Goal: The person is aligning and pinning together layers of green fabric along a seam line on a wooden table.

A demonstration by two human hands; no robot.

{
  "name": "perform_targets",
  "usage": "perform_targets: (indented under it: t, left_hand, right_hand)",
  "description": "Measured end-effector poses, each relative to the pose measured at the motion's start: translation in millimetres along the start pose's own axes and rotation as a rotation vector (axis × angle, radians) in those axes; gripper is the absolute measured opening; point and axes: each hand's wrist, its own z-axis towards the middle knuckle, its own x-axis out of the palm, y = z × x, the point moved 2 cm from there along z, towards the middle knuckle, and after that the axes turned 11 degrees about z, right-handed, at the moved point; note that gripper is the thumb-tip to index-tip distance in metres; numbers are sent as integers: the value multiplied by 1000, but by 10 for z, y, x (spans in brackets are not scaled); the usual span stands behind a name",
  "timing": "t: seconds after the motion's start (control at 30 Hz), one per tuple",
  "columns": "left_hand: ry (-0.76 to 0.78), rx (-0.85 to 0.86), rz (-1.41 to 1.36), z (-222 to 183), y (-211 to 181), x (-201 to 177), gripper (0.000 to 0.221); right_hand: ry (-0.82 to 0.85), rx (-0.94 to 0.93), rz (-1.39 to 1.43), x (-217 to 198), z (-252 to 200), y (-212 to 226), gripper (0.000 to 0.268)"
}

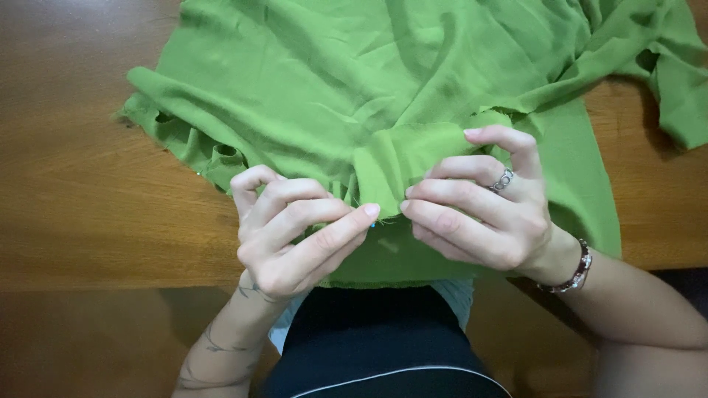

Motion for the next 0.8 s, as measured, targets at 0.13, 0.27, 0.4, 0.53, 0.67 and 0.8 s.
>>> perform_targets:
  t: [0.13, 0.27, 0.4, 0.53, 0.67, 0.8]
  left_hand:
    - [0, -4, 7, -3, -7, -1, 10]
    - [-2, -12, 4, 8, -10, -5, 11]
    - [-2, -15, 8, 5, -8, -10, 10]
    - [12, -20, -2, 4, 0, -11, 13]
    - [-15, -3, 3, 1, 0, -4, 10]
    - [-8, 7, -2, 1, 7, -7, 9]
  right_hand:
    - [-16, -22, 3, 19, -16, -1, 14]
    - [-22, -24, 27, 30, -23, 7, 15]
    - [-6, -37, 50, 34, -26, 3, 13]
    - [6, -42, 68, 53, -37, -3, 13]
    - [-4, -50, 84, 67, -32, -5, 21]
    - [16, -58, 76, 55, -11, -6, 16]
